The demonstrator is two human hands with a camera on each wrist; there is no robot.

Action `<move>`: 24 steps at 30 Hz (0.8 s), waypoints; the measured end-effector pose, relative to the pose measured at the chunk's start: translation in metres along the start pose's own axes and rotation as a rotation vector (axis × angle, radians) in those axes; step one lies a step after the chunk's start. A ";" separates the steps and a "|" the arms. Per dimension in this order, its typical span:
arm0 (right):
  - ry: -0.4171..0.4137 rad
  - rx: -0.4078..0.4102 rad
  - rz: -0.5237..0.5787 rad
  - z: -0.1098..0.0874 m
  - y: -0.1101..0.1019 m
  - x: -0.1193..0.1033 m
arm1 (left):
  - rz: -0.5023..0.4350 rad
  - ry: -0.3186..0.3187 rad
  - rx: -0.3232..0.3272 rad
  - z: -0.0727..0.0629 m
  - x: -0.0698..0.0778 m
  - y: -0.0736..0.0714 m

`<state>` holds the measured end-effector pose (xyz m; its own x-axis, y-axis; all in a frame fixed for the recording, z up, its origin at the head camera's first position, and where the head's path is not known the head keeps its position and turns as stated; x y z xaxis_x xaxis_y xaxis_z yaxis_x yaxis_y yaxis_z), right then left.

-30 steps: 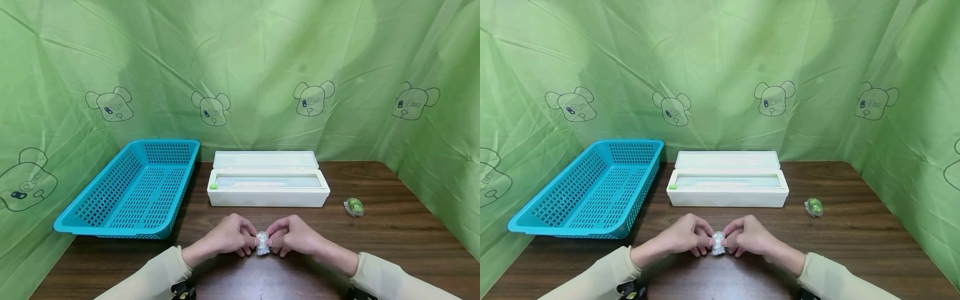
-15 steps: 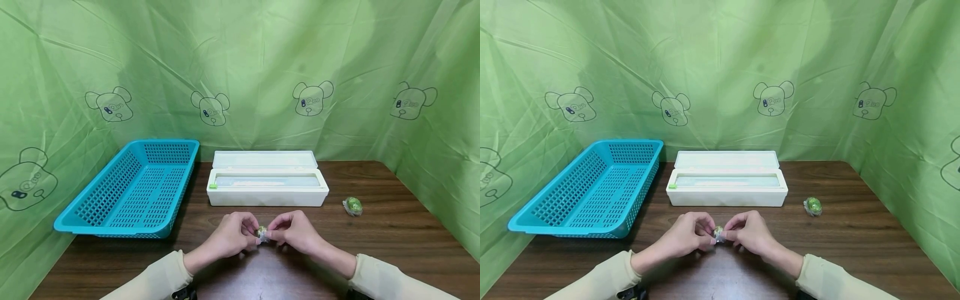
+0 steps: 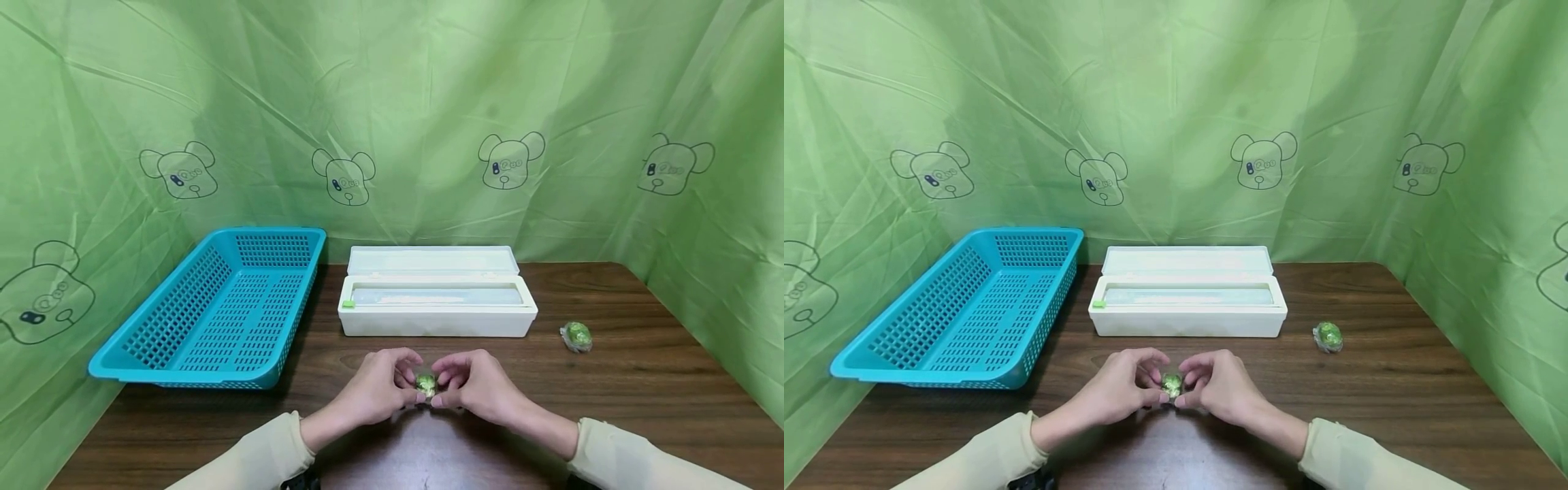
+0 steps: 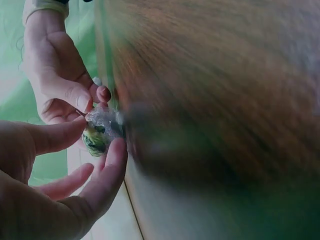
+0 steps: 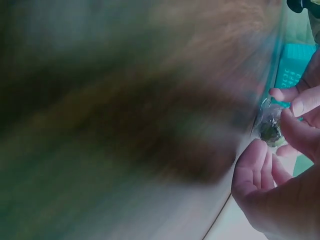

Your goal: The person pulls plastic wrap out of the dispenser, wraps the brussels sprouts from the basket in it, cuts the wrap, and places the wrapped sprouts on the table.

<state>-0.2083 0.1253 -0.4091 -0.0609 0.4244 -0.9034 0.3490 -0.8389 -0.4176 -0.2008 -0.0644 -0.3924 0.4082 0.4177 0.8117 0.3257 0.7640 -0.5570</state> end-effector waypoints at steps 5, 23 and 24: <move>-0.009 -0.038 -0.064 0.002 0.001 0.000 | 0.025 -0.007 -0.022 0.002 -0.001 0.001; -0.064 -0.034 -0.148 0.003 0.003 -0.001 | 0.015 0.006 -0.041 0.004 -0.004 0.002; -0.063 -0.037 -0.144 0.004 0.003 -0.001 | 0.011 0.006 -0.042 0.004 -0.004 0.002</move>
<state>-0.2107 0.1215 -0.4100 -0.1707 0.5163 -0.8393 0.3667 -0.7573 -0.5404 -0.2052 -0.0630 -0.3961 0.4167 0.4229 0.8047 0.3564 0.7384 -0.5725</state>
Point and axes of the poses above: each hand's wrist, its own z-axis towards the middle knuckle, its own y-axis out of the palm, x = y × z, the point moved 4 cm from there along z, towards the middle knuckle, and after that the axes turned 8 degrees about y, right-handed, at the moved point
